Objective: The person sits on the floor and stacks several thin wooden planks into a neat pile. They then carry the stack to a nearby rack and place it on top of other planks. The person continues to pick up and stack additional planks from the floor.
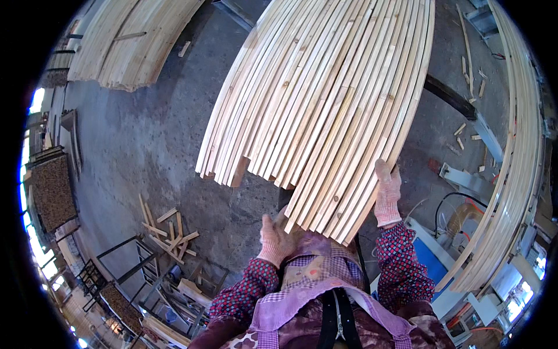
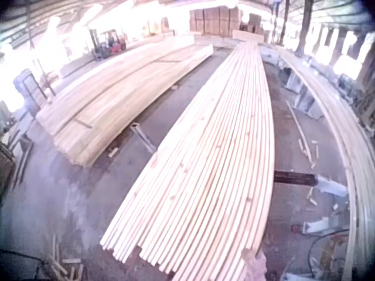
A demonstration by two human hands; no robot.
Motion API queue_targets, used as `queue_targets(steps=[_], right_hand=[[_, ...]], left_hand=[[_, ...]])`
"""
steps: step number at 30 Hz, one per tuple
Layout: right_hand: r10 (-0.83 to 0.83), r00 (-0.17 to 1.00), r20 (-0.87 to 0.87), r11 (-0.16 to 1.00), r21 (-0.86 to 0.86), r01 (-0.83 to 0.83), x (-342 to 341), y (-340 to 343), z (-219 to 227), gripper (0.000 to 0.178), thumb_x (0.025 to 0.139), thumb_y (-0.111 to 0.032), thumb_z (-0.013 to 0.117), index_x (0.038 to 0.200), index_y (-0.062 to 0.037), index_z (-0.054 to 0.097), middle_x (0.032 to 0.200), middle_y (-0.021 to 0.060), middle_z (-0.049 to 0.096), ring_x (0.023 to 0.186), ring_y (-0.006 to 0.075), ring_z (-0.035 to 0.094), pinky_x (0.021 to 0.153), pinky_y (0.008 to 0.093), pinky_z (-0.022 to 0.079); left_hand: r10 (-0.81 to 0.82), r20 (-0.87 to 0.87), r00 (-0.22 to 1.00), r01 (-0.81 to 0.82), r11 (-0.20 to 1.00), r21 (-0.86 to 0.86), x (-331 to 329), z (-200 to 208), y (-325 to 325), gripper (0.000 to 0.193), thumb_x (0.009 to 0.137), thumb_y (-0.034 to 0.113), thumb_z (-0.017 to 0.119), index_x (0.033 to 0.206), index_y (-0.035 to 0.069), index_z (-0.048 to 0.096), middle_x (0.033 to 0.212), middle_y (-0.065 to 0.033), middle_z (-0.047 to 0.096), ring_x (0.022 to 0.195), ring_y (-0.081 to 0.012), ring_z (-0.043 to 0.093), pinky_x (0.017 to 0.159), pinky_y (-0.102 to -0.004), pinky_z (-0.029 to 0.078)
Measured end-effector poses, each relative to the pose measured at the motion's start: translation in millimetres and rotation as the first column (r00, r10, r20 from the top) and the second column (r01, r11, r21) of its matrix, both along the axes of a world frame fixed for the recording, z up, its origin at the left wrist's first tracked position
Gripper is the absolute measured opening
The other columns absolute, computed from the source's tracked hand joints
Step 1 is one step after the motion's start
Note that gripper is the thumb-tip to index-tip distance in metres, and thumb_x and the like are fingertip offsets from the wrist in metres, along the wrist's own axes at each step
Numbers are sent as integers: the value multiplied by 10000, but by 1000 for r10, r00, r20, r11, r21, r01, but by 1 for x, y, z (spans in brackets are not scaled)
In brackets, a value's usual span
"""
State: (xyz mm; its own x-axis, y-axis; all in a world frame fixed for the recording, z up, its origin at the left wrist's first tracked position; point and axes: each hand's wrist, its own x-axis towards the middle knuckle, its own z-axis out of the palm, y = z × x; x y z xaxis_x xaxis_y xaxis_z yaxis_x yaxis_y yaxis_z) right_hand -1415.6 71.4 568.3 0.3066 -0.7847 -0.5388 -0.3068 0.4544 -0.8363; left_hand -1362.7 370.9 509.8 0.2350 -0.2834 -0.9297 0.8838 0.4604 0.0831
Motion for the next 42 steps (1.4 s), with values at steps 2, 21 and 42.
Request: queue_targets(steps=[2,21,42], right_hand=[[-4,996,94,1000,22,2,-2,1,-2,740,891,-480,726,1377,29,497,1215,128,608,1066,209,597,944,355,484],[31,999,-44,998,-50,-34,-16,-9,-24,760,941,-607,587,1377,12,519,1204,145,633,1082,231,617,937,347,491],[253,892,-375,951,-72,-301,-40,1,-2,734,992,-503,524,1486,13,354,1368,310,542,1307,403,512,1075,426,420]], left_hand=[[-120,-59,991,116,991,-60,-11,-13,-2,856,990,697,274,1484,11,410,1505,-223,448,1373,-412,433,1155,-611,300],[-426,619,660,497,865,66,-75,-121,67,1023,898,836,210,1541,53,352,1572,-192,380,1404,-424,398,1167,-546,318],[-363,223,905,416,864,-284,26,-56,-5,877,918,740,277,1566,153,349,1572,-124,402,1414,-360,406,1127,-576,363]])
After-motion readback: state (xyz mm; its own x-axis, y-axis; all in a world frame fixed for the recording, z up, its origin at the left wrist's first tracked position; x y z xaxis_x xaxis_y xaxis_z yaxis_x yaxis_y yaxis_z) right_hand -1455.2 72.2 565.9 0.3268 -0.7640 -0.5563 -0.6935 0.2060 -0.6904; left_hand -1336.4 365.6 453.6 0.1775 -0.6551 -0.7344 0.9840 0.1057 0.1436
